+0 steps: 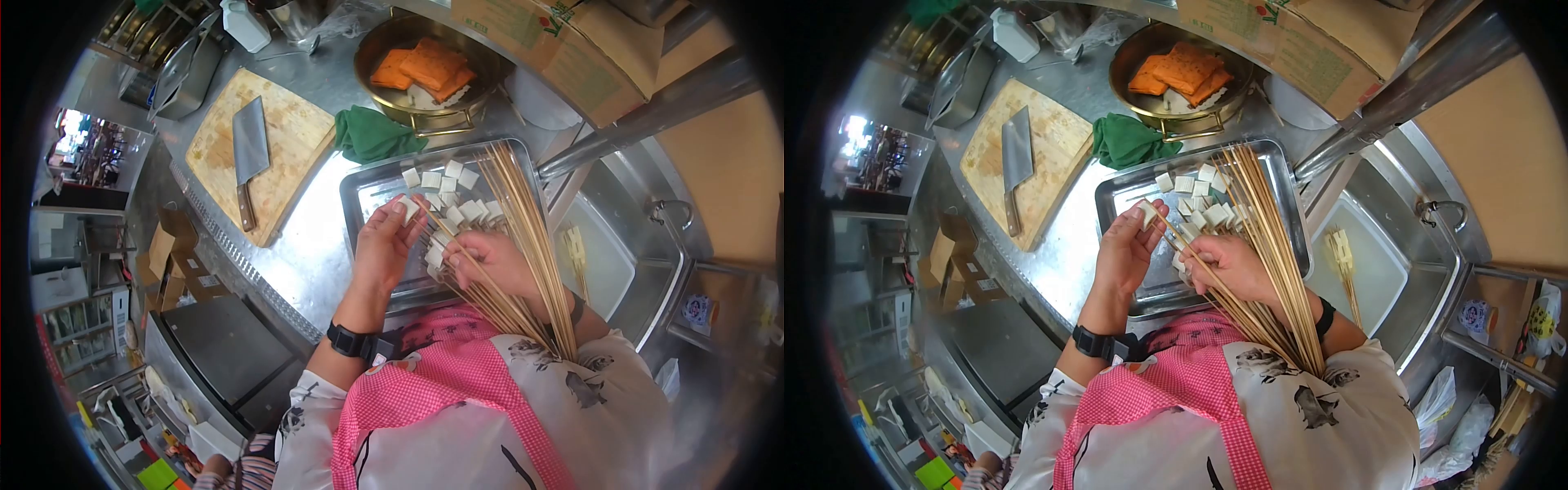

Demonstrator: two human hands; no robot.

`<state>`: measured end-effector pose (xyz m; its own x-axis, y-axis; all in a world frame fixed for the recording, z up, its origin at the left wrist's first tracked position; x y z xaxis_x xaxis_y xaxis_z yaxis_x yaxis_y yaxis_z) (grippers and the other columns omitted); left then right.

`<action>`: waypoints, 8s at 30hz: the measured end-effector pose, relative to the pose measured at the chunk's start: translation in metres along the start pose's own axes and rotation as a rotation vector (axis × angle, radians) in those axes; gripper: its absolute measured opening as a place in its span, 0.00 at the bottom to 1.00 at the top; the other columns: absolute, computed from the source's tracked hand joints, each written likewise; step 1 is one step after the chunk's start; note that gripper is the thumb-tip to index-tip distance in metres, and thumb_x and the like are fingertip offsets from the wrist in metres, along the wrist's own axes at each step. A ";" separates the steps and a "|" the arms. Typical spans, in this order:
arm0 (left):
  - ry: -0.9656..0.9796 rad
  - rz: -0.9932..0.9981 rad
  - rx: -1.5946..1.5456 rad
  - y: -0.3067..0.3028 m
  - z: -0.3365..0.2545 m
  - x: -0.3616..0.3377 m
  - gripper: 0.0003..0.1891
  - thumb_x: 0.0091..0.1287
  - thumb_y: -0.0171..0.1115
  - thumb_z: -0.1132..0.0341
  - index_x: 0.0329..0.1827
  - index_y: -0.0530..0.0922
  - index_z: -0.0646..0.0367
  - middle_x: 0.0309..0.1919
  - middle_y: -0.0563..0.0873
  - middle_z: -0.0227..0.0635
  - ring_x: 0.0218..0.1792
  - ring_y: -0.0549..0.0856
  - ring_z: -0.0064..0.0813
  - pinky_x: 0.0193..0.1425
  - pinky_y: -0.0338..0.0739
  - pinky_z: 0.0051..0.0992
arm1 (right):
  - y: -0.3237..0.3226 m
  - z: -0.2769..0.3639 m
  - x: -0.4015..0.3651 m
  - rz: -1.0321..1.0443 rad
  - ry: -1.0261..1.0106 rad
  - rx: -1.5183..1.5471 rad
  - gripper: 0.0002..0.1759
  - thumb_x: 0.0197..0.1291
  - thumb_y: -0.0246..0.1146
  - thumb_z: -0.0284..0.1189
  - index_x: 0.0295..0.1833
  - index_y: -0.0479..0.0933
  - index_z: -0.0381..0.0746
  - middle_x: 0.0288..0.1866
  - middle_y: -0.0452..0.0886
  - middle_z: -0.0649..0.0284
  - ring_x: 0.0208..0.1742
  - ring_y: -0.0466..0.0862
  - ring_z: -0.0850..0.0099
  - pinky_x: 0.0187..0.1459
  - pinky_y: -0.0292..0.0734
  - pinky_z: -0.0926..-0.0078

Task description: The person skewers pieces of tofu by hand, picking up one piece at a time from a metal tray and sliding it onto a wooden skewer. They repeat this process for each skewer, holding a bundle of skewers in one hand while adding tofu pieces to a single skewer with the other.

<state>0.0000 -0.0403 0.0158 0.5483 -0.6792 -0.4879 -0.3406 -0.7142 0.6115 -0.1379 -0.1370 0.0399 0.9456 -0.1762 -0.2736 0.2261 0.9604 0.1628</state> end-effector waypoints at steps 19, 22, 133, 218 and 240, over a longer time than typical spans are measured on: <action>-0.120 0.156 0.079 0.015 0.018 -0.020 0.11 0.68 0.56 0.66 0.49 0.73 0.63 0.50 0.81 0.45 0.51 0.81 0.35 0.58 0.74 0.33 | 0.000 0.005 0.000 -0.058 0.006 -0.042 0.07 0.66 0.55 0.28 0.42 0.71 0.35 0.23 0.77 0.66 0.25 0.77 0.80 0.28 0.72 0.83; -0.129 0.160 0.118 0.018 0.019 -0.024 0.11 0.68 0.56 0.66 0.48 0.74 0.63 0.49 0.81 0.45 0.50 0.82 0.34 0.57 0.74 0.33 | 0.000 0.002 0.000 -0.049 -0.016 -0.016 0.07 0.66 0.55 0.29 0.42 0.72 0.35 0.23 0.77 0.66 0.25 0.77 0.81 0.29 0.72 0.83; -0.034 0.031 0.130 -0.010 -0.006 -0.014 0.12 0.67 0.57 0.67 0.50 0.73 0.65 0.46 0.82 0.43 0.48 0.83 0.34 0.52 0.78 0.27 | 0.011 0.001 -0.012 0.123 0.135 0.174 0.20 0.67 0.47 0.23 0.64 0.62 0.35 0.32 0.79 0.56 0.22 0.81 0.73 0.20 0.75 0.81; 0.589 0.021 1.788 -0.002 0.054 0.073 0.24 0.56 0.66 0.66 0.57 0.71 0.48 0.48 0.76 0.46 0.45 0.80 0.51 0.44 0.78 0.41 | -0.024 -0.001 -0.050 -0.044 -0.066 -0.100 0.17 0.62 0.50 0.23 0.57 0.69 0.34 0.28 0.81 0.64 0.25 0.77 0.79 0.31 0.74 0.81; 0.124 0.063 0.407 -0.016 0.021 0.021 0.13 0.68 0.56 0.65 0.49 0.72 0.64 0.37 0.83 0.43 0.32 0.83 0.28 0.38 0.80 0.26 | -0.016 -0.001 -0.050 -0.033 -0.069 -0.178 0.17 0.61 0.49 0.23 0.56 0.70 0.34 0.26 0.80 0.63 0.25 0.78 0.78 0.30 0.73 0.81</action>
<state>0.0016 -0.0467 -0.0173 0.5959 -0.7158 -0.3641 -0.6360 -0.6975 0.3302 -0.1890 -0.1436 0.0504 0.9534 -0.2172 -0.2094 0.2185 0.9757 -0.0172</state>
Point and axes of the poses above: each hand's wrist, its own x-axis towards the middle knuckle, its own y-axis out of the palm, z = x × y, the point moved 4 cm from there along x, towards the middle knuckle
